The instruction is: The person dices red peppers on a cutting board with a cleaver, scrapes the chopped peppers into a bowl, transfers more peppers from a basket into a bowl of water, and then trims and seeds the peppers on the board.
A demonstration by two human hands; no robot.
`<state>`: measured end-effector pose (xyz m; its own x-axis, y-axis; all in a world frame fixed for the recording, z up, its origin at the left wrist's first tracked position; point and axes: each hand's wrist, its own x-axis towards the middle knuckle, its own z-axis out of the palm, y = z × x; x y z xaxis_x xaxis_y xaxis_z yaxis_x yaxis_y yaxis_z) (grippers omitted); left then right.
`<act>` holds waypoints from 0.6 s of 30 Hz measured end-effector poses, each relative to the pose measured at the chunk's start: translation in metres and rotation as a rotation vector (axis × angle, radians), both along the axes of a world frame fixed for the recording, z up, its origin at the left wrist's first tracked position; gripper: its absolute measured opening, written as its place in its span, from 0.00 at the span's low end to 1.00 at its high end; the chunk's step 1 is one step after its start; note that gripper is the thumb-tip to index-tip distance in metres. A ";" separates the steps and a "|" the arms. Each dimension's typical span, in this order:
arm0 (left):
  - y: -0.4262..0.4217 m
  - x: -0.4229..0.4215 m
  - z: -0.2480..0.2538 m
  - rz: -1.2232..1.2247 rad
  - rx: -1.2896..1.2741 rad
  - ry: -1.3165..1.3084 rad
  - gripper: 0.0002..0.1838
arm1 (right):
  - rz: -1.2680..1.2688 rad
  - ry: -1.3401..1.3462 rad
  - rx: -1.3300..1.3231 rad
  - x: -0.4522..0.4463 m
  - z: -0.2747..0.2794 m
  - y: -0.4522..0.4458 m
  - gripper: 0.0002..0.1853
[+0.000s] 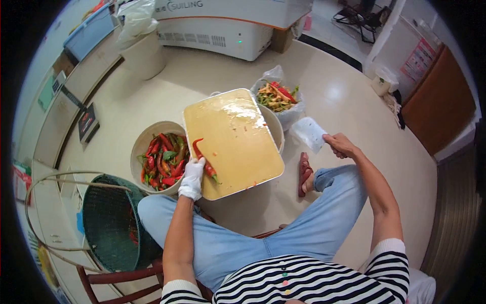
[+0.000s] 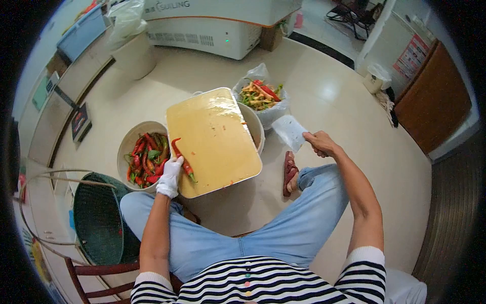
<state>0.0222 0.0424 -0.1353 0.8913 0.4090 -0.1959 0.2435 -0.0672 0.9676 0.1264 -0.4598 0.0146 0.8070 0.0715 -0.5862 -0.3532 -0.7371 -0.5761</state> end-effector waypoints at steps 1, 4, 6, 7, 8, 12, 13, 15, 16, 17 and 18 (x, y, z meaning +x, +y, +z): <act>-0.013 -0.005 0.029 0.003 -0.045 0.047 0.17 | -0.067 -0.088 0.072 -0.007 0.010 0.007 0.27; 0.002 0.010 0.019 0.034 0.719 -0.011 0.18 | -0.172 -0.330 0.318 -0.024 0.013 0.045 0.23; -0.005 0.010 0.040 -0.026 0.258 -0.090 0.16 | -0.240 -0.519 0.588 -0.031 0.003 0.076 0.14; -0.011 0.004 0.060 -0.019 0.265 -0.084 0.16 | -0.235 -0.540 0.659 -0.038 0.011 0.101 0.11; -0.020 -0.002 0.082 -0.078 -0.139 -0.067 0.13 | -0.182 -0.535 0.682 -0.042 0.009 0.120 0.12; -0.038 -0.001 0.102 -0.110 -0.602 -0.048 0.14 | 0.137 -0.921 0.526 -0.058 -0.013 0.183 0.11; -0.041 -0.002 0.107 -0.109 -0.599 -0.024 0.14 | 0.250 -1.030 0.441 -0.066 -0.011 0.194 0.10; -0.040 0.006 0.094 -0.127 -0.642 -0.074 0.15 | 0.370 -0.953 0.332 -0.084 -0.003 0.209 0.12; -0.044 0.008 0.095 -0.154 -0.691 -0.123 0.16 | 0.434 -0.957 0.296 -0.090 -0.003 0.215 0.11; -0.050 0.007 0.094 -0.148 -0.691 -0.113 0.16 | 0.495 -0.959 0.258 -0.095 -0.004 0.220 0.11; -0.062 0.005 0.109 -0.046 -0.657 -0.111 0.17 | 0.494 -0.950 0.261 -0.096 -0.004 0.224 0.11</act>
